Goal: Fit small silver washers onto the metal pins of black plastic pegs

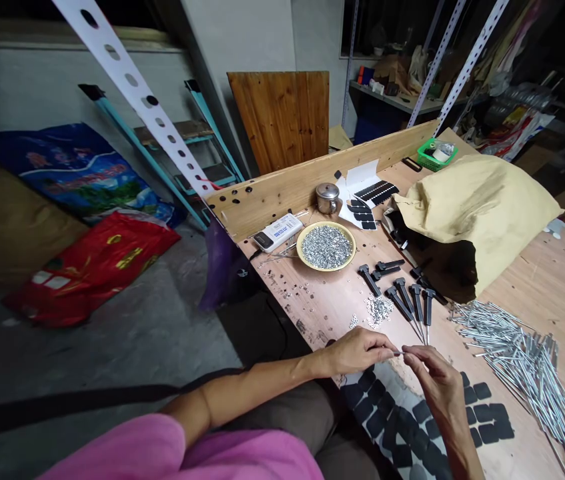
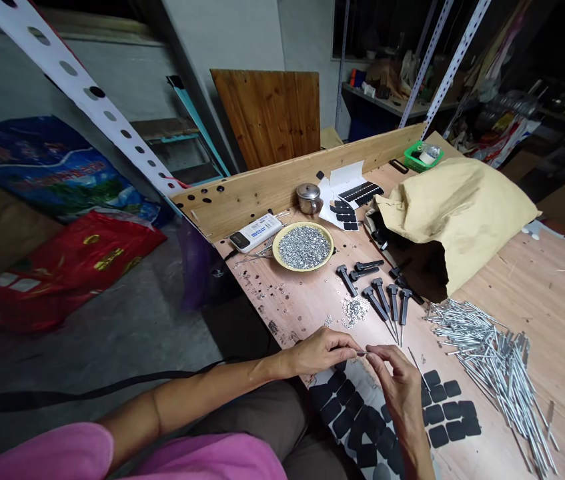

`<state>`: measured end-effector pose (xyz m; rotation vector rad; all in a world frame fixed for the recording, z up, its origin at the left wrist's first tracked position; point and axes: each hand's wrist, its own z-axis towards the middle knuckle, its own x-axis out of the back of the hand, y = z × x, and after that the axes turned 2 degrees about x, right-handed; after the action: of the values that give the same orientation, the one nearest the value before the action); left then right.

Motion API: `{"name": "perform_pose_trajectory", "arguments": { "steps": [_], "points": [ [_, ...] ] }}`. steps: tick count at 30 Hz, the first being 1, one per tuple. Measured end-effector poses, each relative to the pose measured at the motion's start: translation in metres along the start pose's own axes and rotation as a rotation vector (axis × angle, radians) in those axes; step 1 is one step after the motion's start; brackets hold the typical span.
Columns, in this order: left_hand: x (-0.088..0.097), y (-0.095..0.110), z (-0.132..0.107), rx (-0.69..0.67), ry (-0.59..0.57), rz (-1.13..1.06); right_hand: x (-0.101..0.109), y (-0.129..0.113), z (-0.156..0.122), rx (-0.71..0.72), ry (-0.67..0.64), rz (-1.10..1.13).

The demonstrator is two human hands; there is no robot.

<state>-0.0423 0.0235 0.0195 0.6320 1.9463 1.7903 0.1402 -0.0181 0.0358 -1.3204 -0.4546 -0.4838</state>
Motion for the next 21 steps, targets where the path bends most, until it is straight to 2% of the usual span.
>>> {"name": "perform_pose_trajectory", "arguments": {
  "steps": [3, 9, 13, 15, 17, 19, 21],
  "points": [
    [-0.004, -0.004, -0.002, -0.114, 0.071, 0.189, -0.003, 0.000, -0.004, 0.062, 0.058, -0.116],
    [-0.007, -0.014, -0.004, -0.397, 0.093, 0.667, -0.012, -0.001, -0.007, 0.251, 0.091, -0.366],
    [-0.010, -0.015, -0.005, -0.444, 0.074, 0.765, -0.018, 0.005, -0.008, 0.312, 0.147, -0.547],
    [-0.013, -0.013, -0.004, -0.387, 0.059, 0.681, -0.016, 0.006, -0.008, 0.193, 0.135, -0.568],
    [-0.016, -0.010, -0.002, -0.267, 0.064, 0.470, -0.010, 0.006, -0.008, -0.026, 0.111, -0.488],
    [-0.019, -0.005, 0.001, -0.088, 0.063, 0.173, -0.006, 0.006, -0.010, -0.211, 0.110, -0.291],
    [-0.021, -0.001, 0.004, 0.110, 0.006, -0.129, -0.009, 0.008, -0.015, -0.295, 0.118, -0.035]
  ]
}}
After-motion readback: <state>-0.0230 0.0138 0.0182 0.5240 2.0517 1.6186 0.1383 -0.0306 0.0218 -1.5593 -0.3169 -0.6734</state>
